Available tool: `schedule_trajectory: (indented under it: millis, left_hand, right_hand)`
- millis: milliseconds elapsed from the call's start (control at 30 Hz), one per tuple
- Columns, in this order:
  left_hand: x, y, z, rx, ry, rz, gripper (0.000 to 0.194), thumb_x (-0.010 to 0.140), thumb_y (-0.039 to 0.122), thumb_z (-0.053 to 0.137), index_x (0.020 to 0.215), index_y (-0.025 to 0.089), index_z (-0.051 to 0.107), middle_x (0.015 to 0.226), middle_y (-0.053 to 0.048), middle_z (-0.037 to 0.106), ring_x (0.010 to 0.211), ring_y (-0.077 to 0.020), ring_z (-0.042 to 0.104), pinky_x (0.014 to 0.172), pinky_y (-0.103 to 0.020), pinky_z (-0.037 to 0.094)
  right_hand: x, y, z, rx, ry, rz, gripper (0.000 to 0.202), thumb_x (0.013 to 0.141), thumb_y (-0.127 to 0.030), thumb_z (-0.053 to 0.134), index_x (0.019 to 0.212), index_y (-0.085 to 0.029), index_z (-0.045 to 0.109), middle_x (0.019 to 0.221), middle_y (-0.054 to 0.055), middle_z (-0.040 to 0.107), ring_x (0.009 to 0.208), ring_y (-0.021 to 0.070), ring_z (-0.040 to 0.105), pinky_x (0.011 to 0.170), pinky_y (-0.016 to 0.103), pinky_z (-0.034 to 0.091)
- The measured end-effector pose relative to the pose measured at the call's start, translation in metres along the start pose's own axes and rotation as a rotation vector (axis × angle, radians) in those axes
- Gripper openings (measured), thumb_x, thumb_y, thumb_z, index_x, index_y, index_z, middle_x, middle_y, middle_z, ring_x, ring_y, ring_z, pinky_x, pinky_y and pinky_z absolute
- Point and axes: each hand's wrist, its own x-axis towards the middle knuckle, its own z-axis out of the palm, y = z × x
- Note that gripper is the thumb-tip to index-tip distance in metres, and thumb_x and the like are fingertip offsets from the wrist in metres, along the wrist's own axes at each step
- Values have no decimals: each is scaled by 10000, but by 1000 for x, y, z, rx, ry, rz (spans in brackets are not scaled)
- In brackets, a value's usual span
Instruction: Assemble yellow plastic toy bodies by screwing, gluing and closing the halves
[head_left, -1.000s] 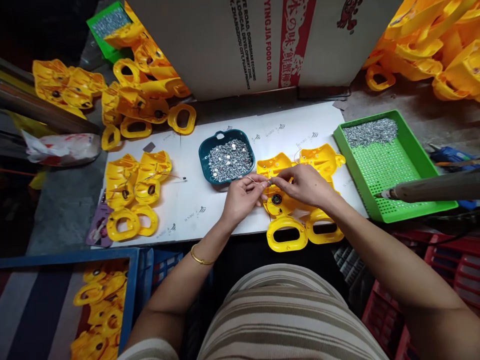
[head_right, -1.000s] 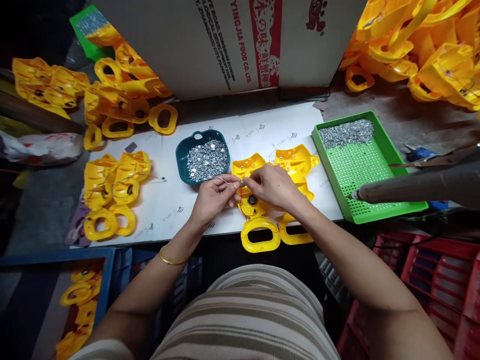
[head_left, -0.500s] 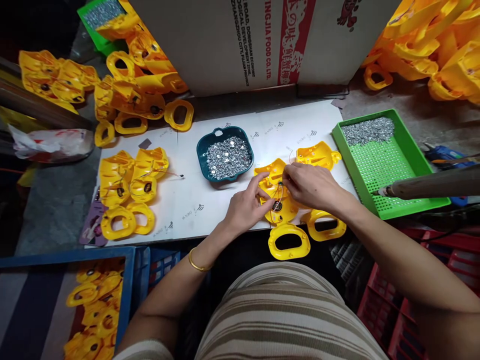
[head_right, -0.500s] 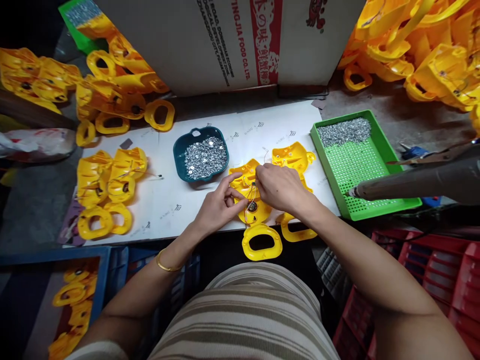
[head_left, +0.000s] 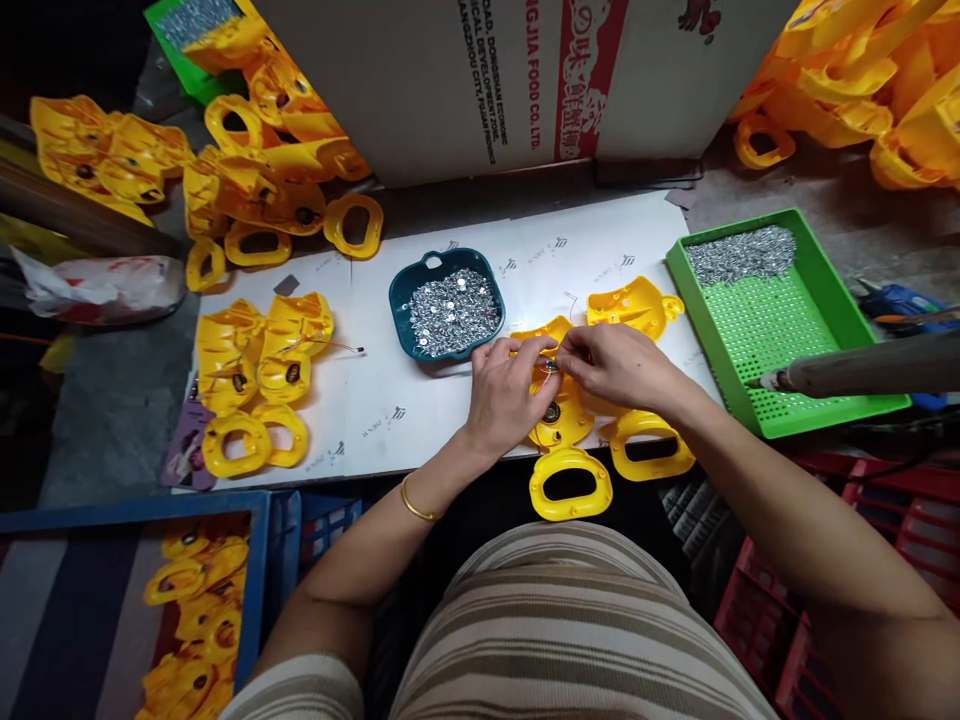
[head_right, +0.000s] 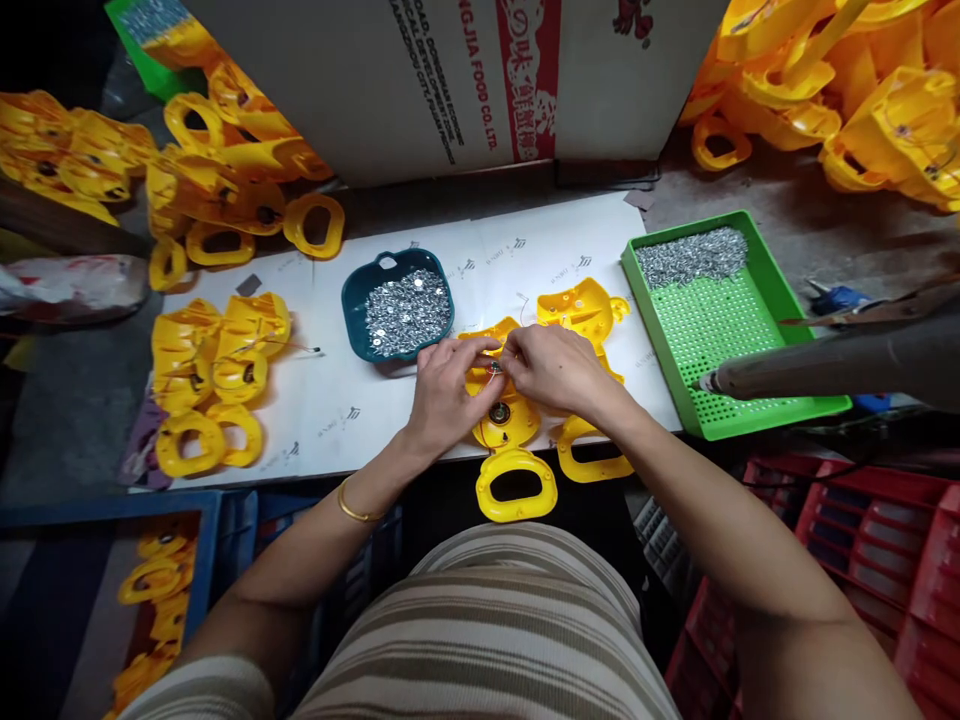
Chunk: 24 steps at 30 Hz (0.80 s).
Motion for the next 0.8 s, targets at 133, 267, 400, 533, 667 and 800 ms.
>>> schedule_trajectory:
  millis: [133, 267, 400, 533, 667, 800]
  left_hand:
    - [-2, -9, 4, -31, 28, 66, 176, 881, 247, 609, 1039, 216, 681, 933, -39, 730, 935, -211, 626, 937, -393, 336]
    - [-5, -16, 4, -54, 59, 123, 180, 891, 261, 617, 1049, 251, 704, 930, -18, 727, 928, -196, 625, 975, -398, 344]
    - [-4, -17, 4, -53, 64, 157, 176, 892, 252, 612, 1032, 232, 717, 884, -32, 715, 942, -217, 574, 927, -398, 374]
    - [-2, -12, 6, 32, 35, 118, 173, 887, 269, 613, 1013, 230, 726, 856, -54, 668, 918, -239, 507, 833, -383, 384]
    - [0, -8, 5, 150, 16, 83, 160, 879, 273, 626, 995, 234, 729, 811, -57, 621, 916, -252, 490, 788, -378, 359]
    - [1, -7, 2, 248, -30, 93, 165, 886, 286, 618, 992, 223, 727, 791, -68, 605, 903, -256, 486, 748, -371, 349]
  right_hand:
    - [3, 4, 0, 18, -13, 13, 250, 890, -344, 463, 826, -176, 637, 733, 40, 657, 623, 143, 523, 558, 264, 280]
    - [-2, 6, 1, 15, 21, 8, 264, 903, -365, 478, 856, -179, 660, 762, 45, 660, 672, 157, 552, 572, 269, 287]
    - [-16, 7, 4, -102, 90, -14, 308, 940, -315, 417, 1106, -204, 650, 997, 87, 618, 772, 185, 591, 576, 276, 302]
    - [-28, 5, 8, -199, 19, -11, 353, 940, -299, 397, 1204, -181, 600, 1108, 121, 549, 756, 194, 605, 563, 289, 324]
    - [-29, 3, 10, -248, 7, -13, 378, 951, -315, 358, 1239, -188, 567, 1158, 128, 534, 743, 207, 624, 531, 297, 311]
    - [-28, 1, 10, -277, 16, -22, 368, 954, -326, 358, 1221, -195, 573, 1140, 120, 541, 736, 212, 632, 514, 296, 280]
